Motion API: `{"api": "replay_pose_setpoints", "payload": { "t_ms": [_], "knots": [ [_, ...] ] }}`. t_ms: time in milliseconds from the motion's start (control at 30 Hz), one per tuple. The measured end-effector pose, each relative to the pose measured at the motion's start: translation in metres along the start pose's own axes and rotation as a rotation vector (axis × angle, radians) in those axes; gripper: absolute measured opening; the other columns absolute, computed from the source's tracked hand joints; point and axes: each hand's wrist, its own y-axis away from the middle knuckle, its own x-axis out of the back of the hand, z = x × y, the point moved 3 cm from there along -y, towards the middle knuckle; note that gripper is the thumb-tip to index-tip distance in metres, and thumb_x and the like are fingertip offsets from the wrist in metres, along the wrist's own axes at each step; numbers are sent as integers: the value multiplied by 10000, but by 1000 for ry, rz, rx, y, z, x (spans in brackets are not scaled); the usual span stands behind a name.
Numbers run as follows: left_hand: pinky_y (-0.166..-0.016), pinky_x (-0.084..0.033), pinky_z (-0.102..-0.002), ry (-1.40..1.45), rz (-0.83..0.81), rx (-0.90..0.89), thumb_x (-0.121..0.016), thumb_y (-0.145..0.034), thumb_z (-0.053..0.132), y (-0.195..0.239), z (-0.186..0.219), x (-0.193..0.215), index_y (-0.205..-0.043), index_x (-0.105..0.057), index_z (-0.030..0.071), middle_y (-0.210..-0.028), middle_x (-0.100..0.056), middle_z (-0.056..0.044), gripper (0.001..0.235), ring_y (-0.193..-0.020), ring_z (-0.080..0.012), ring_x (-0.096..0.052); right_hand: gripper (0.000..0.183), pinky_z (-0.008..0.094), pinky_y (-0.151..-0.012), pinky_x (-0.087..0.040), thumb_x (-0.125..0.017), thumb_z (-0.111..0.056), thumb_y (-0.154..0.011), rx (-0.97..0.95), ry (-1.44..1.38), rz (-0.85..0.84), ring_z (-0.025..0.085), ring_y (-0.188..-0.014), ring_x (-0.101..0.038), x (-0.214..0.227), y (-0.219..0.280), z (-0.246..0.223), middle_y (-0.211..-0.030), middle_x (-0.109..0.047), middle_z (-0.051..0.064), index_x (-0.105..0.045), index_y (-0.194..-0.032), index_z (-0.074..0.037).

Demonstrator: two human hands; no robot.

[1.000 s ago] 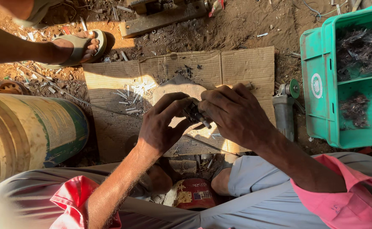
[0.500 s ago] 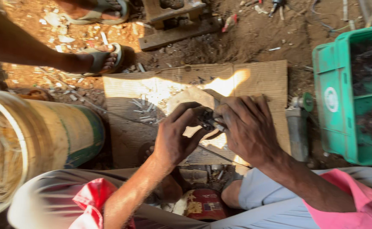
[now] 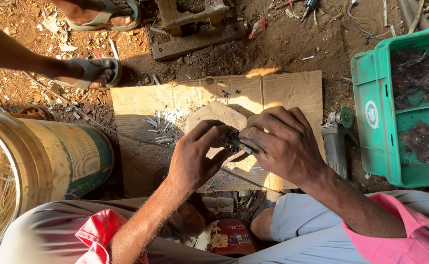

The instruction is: The person sits on the ground and uses a hammer and pliers to separate and adjust metal pins on a small electrical component. They then use an angle grinder to cut or smooth the component, followed by further manual adjustments with pliers.

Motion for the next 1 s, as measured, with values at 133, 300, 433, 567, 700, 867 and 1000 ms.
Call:
{"api": "replay_pose_setpoints", "payload": {
  "t_ms": [133, 300, 433, 567, 700, 867, 1000],
  "knots": [
    [-819, -625, -352, -5, -11, 8, -812, -781, 40, 0, -1, 0, -1235, -634, 34, -1197, -667, -109, 488, -1023, -264, -754, 326, 390, -836, -427, -849, -102, -708, 101, 21, 46, 180, -997, -606, -5, 4, -2, -1056, -697, -23, -774, -1024, -130],
    [-817, -628, -351, -1, -10, -25, -800, -783, 30, 1, 1, 1, -1234, -636, 32, -1209, -664, -110, 480, -1010, -258, -752, 288, 394, -876, -451, -830, -64, -749, 8, -91, -15, 196, -1019, -606, -11, 6, 2, -1059, -667, -20, -722, -1007, -134],
    [-822, -626, -349, -47, 14, -82, -805, -788, 30, 2, 5, 2, -1223, -649, 44, -1192, -670, -100, 463, -1010, -258, -750, 309, 432, -945, -470, -768, -18, -758, -120, -145, -67, 245, -1055, -585, -16, 5, 2, -1103, -620, 45, -661, -1038, -92],
    [-838, -629, -346, 13, 43, -71, -824, -788, 45, 5, 5, 0, -1231, -643, 27, -1192, -664, -115, 479, -1021, -264, -750, 249, 444, -974, -468, -763, -58, -840, -116, -246, -27, 252, -1082, -577, -18, 8, -1, -1131, -603, 69, -633, -1051, -71],
    [-842, -647, -335, 110, 34, -1, -850, -787, 91, 0, 5, 1, -1203, -641, 8, -1178, -665, -119, 472, -1030, -254, -757, 246, 441, -965, -468, -764, -51, -855, -141, -258, -57, 240, -1071, -590, -16, 3, 0, -1126, -606, 59, -638, -1066, -69],
    [-862, -647, -340, 162, 18, 51, -857, -783, 105, 2, -1, -3, -1170, -657, 2, -1124, -678, -118, 448, -1029, -253, -765, 331, 408, -907, -446, -825, -74, -732, -34, -101, -33, 211, -1017, -608, -14, 5, 5, -1115, -669, 19, -707, -1038, -115],
    [-842, -640, -351, 155, -10, 60, -866, -777, 123, -1, -2, -4, -1145, -654, -5, -1123, -677, -122, 443, -1025, -265, -760, 331, 389, -900, -423, -837, -51, -717, 86, -39, 25, 203, -1044, -624, -14, 9, 8, -1094, -704, -14, -742, -1019, -149]
  ]
}}
